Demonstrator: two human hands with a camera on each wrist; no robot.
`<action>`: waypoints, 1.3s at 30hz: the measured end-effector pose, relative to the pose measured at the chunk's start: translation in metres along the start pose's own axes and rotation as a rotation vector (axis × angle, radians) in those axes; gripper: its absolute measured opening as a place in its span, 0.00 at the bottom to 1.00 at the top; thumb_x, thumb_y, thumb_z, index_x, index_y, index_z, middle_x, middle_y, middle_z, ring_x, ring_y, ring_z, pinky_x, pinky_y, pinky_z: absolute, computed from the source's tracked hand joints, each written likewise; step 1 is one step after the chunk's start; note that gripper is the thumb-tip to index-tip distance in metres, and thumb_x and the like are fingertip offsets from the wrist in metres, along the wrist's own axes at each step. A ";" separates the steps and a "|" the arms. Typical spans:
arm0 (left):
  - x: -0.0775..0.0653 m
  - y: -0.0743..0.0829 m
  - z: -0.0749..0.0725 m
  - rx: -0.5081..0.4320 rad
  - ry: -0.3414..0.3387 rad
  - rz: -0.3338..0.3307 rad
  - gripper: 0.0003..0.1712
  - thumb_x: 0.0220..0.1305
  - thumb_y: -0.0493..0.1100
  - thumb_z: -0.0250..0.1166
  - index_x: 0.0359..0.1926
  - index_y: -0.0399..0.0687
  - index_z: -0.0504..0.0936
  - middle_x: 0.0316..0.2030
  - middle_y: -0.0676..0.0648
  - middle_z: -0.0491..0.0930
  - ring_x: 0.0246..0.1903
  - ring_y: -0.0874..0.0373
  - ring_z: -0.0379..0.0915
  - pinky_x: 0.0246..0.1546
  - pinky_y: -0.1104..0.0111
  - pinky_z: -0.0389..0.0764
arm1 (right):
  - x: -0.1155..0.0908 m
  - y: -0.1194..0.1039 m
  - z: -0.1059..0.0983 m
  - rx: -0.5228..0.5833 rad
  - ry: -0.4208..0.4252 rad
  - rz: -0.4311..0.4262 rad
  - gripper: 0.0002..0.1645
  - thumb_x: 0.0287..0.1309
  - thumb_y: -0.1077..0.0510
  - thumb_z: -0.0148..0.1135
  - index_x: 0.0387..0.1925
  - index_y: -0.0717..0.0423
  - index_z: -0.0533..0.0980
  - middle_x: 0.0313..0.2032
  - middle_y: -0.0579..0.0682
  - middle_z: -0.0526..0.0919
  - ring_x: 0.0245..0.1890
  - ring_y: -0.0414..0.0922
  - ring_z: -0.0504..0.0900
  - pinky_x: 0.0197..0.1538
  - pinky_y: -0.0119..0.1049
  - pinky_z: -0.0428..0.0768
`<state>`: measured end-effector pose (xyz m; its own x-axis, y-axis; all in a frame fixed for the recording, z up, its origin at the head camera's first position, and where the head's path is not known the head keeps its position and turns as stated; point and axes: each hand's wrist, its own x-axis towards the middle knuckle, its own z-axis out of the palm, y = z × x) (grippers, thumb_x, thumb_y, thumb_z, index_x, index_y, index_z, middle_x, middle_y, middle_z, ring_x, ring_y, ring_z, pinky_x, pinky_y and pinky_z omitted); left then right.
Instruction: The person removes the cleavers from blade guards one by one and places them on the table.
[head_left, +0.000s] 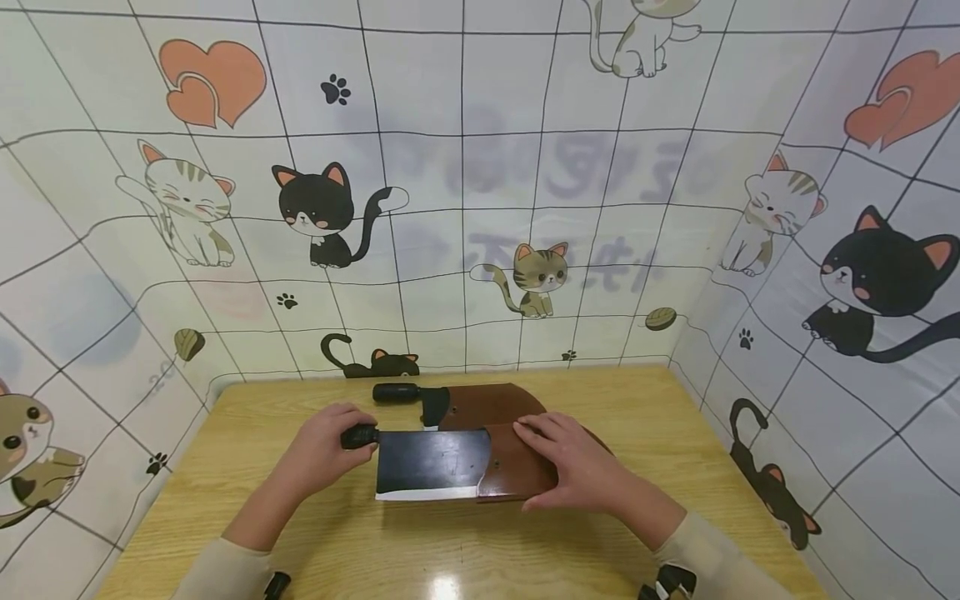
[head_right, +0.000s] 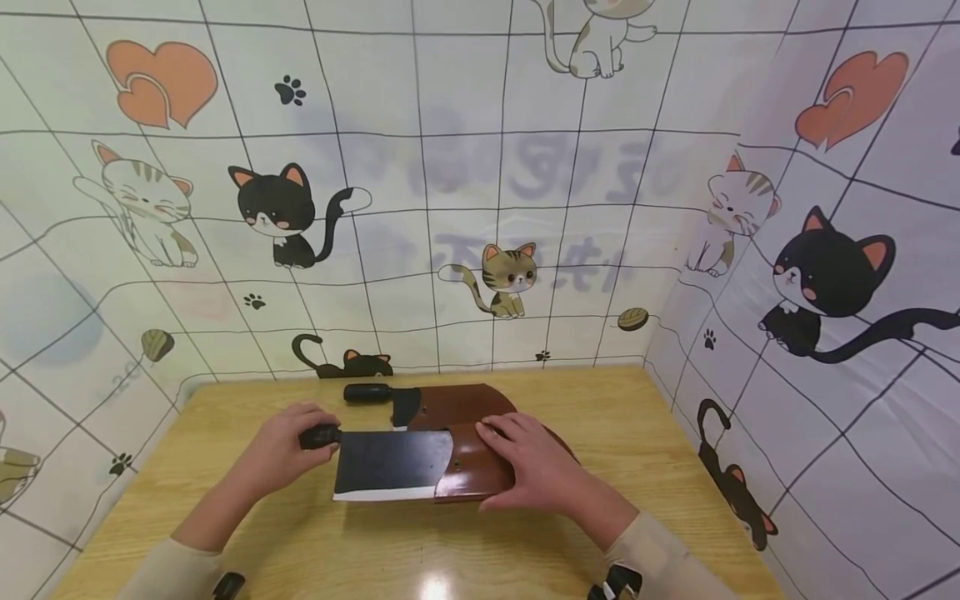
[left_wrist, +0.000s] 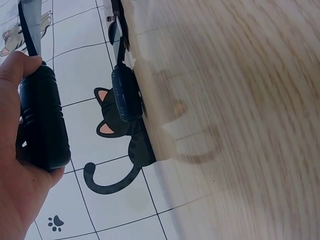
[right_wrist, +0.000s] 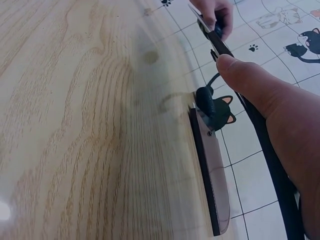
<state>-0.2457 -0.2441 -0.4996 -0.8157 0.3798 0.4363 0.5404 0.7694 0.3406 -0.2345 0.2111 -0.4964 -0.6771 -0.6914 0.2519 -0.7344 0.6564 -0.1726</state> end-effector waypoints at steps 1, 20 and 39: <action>0.000 -0.001 0.000 -0.001 -0.001 0.000 0.18 0.58 0.41 0.84 0.49 0.49 0.92 0.44 0.54 0.86 0.45 0.54 0.83 0.43 0.53 0.87 | 0.000 0.000 0.000 0.001 0.000 0.001 0.73 0.46 0.24 0.85 0.84 0.53 0.67 0.79 0.52 0.70 0.75 0.55 0.69 0.73 0.62 0.73; -0.006 -0.005 -0.001 -0.029 -0.060 -0.035 0.16 0.58 0.42 0.84 0.46 0.54 0.90 0.42 0.57 0.85 0.42 0.58 0.80 0.42 0.55 0.85 | -0.006 0.003 0.003 0.044 -0.034 -0.001 0.72 0.47 0.25 0.86 0.85 0.52 0.66 0.80 0.51 0.69 0.77 0.55 0.68 0.72 0.64 0.73; -0.012 -0.017 -0.007 -0.028 -0.088 -0.057 0.15 0.60 0.43 0.84 0.47 0.56 0.90 0.42 0.60 0.84 0.43 0.58 0.80 0.42 0.56 0.85 | -0.012 0.011 0.009 0.041 -0.006 0.012 0.72 0.47 0.23 0.85 0.84 0.53 0.67 0.79 0.51 0.70 0.77 0.57 0.68 0.72 0.64 0.73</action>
<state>-0.2435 -0.2650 -0.5046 -0.8595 0.3807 0.3412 0.4974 0.7768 0.3863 -0.2351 0.2234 -0.5100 -0.6864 -0.6851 0.2439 -0.7271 0.6522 -0.2143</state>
